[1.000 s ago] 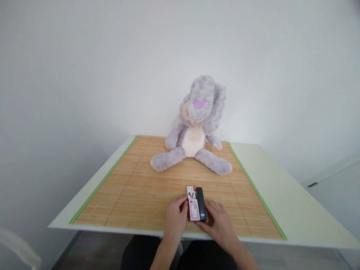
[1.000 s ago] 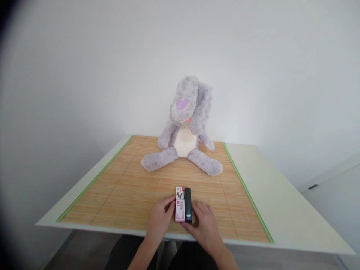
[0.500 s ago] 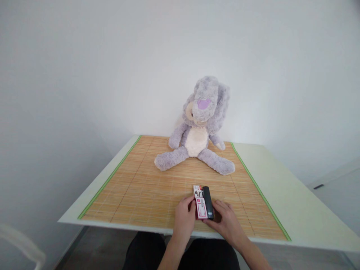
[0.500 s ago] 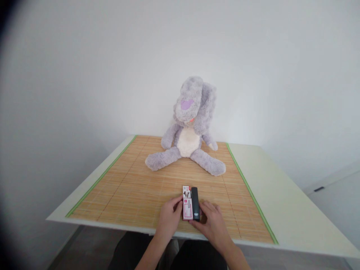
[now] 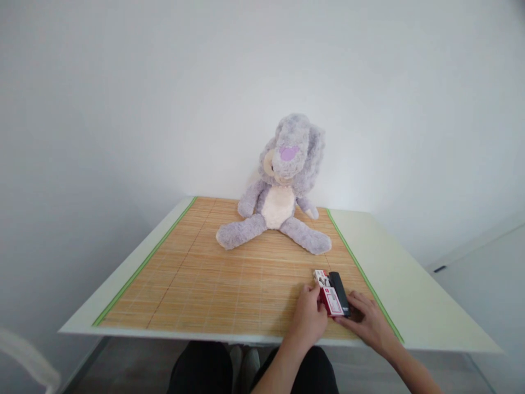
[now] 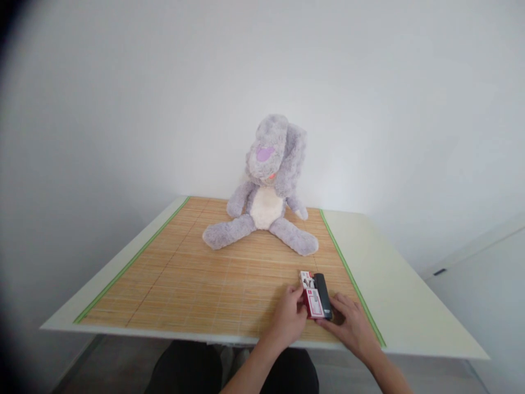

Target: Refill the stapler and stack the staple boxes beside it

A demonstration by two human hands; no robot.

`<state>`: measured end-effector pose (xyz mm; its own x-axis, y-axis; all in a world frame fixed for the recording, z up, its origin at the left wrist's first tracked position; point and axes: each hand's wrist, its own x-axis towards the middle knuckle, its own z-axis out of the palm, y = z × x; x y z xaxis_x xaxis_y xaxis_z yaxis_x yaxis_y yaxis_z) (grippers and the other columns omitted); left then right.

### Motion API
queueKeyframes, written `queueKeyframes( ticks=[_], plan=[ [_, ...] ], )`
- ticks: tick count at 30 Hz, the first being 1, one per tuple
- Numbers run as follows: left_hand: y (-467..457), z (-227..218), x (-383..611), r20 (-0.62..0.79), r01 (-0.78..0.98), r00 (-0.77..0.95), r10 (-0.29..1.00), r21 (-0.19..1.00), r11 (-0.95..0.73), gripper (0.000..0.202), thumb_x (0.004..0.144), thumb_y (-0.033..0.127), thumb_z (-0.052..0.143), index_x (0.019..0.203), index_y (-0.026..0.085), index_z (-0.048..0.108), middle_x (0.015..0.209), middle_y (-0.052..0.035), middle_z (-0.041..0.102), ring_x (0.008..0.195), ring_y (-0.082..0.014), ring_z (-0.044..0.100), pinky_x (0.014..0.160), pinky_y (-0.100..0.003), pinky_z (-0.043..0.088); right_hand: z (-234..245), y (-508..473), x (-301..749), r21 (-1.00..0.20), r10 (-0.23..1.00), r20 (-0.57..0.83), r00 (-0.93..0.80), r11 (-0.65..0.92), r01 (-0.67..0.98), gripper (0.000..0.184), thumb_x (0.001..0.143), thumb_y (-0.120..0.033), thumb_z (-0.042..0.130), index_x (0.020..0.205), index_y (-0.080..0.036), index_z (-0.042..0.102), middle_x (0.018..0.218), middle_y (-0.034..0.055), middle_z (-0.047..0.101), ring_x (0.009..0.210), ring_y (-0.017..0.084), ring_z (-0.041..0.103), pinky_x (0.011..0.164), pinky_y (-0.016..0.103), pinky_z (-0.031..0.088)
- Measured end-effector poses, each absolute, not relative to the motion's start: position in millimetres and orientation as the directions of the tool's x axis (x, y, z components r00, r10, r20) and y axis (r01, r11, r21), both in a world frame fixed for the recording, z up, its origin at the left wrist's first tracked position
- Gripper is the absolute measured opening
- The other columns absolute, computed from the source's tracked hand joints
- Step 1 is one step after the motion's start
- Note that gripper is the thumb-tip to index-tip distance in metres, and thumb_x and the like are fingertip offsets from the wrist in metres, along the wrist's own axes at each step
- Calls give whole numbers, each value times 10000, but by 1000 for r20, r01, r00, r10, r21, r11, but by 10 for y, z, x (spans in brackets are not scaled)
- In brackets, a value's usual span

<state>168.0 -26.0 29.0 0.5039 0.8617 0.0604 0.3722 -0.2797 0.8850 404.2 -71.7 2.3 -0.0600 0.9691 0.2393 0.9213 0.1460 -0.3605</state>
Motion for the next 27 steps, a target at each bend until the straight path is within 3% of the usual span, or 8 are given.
queueKeyframes(
  ticks=[7,10,16,20,27],
  plan=[
    [-170,294,1725,62,405,495,867,866,-294,527,881,192,534,1396,265,618,1275,-100,670,1079,-264,642,996,-371,488,17,-733,4122,-368,968,252,-15,110,923,493,771,-660,752,1081,-279,790,1083,112,724,1035,330,667,894,443,548],
    [-111,327,1615,93,422,505,858,841,-339,510,873,223,568,1374,290,632,1289,-85,664,1125,-272,616,1037,-390,461,27,-743,4103,-372,967,253,-8,105,922,479,777,-653,749,1071,-277,791,1073,109,721,1040,330,663,903,439,545],
    [-52,408,1379,199,446,508,838,772,-453,572,851,307,667,1416,289,582,1427,-79,594,1387,-309,432,1252,-501,200,91,-751,4075,-372,967,254,-32,128,920,438,797,-621,750,1064,-277,785,1058,112,717,997,321,665,867,440,550],
    [-55,379,1345,282,452,568,773,679,-579,643,908,442,644,1516,320,473,1563,-36,503,1499,-295,321,1299,-518,19,91,-738,4079,-385,967,249,-51,148,911,425,807,-608,744,1069,-276,788,1024,105,722,969,307,670,853,424,555],
    [-39,352,1334,255,494,612,748,616,-614,643,959,547,562,1557,395,382,1612,60,446,1539,-252,281,1309,-532,3,83,-688,4113,-374,975,223,-20,105,922,563,738,-679,778,1073,-226,796,1046,107,735,999,304,682,874,391,566]
  ],
)
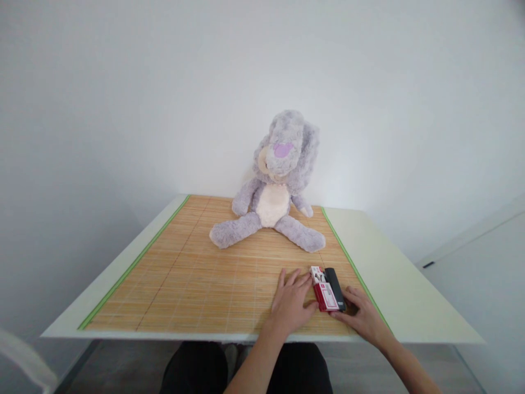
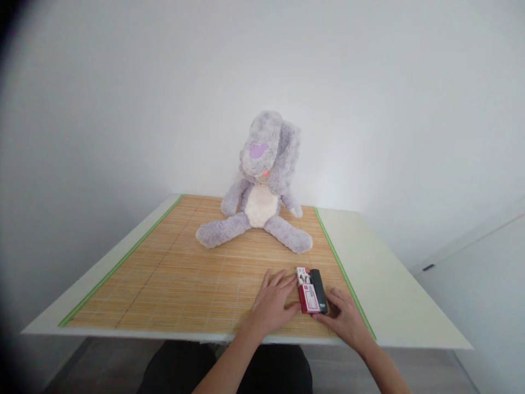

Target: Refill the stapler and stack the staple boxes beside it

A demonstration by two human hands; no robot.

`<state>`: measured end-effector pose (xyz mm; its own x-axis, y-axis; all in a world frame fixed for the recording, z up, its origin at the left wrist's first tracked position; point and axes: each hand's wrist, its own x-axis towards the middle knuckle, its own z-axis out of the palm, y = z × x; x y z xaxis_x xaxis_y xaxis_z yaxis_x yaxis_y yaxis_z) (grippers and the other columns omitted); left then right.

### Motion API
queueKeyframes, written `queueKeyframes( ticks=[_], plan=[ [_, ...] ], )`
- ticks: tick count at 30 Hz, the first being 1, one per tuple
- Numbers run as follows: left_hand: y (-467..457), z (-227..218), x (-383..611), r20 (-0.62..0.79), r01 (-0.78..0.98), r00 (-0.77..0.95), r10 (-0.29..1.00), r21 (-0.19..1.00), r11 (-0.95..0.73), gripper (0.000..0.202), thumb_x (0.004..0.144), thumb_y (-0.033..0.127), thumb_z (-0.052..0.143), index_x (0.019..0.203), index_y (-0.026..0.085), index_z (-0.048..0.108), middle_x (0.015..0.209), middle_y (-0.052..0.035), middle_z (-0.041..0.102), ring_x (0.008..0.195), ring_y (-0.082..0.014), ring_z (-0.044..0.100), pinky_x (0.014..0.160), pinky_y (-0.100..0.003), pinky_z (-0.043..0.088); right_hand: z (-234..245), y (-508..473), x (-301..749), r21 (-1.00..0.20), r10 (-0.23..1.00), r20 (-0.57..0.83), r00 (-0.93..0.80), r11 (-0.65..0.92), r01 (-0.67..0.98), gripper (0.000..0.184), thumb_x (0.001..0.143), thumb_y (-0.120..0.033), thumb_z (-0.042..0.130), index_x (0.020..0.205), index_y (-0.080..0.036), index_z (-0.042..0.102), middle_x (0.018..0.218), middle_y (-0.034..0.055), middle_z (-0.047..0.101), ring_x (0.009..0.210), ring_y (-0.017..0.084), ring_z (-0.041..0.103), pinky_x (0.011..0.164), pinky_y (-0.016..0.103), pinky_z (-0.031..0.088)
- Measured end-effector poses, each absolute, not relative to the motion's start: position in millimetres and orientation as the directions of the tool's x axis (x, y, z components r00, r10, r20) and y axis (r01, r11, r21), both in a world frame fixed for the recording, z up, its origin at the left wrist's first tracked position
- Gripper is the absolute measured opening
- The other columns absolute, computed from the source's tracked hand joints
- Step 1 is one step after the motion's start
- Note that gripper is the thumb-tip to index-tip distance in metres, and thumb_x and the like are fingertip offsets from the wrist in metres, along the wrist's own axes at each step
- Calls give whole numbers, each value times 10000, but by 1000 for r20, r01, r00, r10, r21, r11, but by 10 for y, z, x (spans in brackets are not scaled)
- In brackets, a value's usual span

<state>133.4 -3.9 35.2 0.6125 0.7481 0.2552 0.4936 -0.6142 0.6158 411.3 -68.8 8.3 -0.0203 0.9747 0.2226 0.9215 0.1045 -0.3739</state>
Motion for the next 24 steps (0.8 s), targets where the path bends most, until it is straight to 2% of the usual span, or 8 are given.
queueKeyframes(
  ticks=[7,13,16,24],
  plan=[
    [-18,341,1317,250,488,617,746,623,-612,627,972,561,534,1558,398,383,1614,64,442,1544,-249,286,1313,-541,28,160,-672,4072,-375,968,246,-53,146,916,508,762,-659,767,1065,-252,794,927,74,745,903,281,700,786,352,577],
    [-2,315,1322,245,502,633,734,592,-630,643,971,569,533,1568,396,369,1624,50,429,1549,-249,279,1310,-546,44,7,-675,4154,-382,967,255,-18,118,917,662,738,-672,789,1216,-216,746,1090,114,751,1031,308,695,887,384,578],
    [1,303,1324,246,513,630,737,580,-633,650,972,566,535,1574,405,350,1626,52,426,1548,-243,280,1307,-551,59,-14,-666,4173,-407,970,243,-8,109,907,702,737,-667,790,1263,-208,719,1108,121,747,1038,309,688,907,397,570],
    [-23,324,1328,264,490,613,745,613,-620,594,963,508,581,1523,368,445,1571,23,504,1517,-223,351,1318,-519,107,141,-686,4057,-473,985,170,-31,110,874,723,774,-635,763,1341,-202,649,930,64,708,857,252,648,793,379,556]
  ],
)
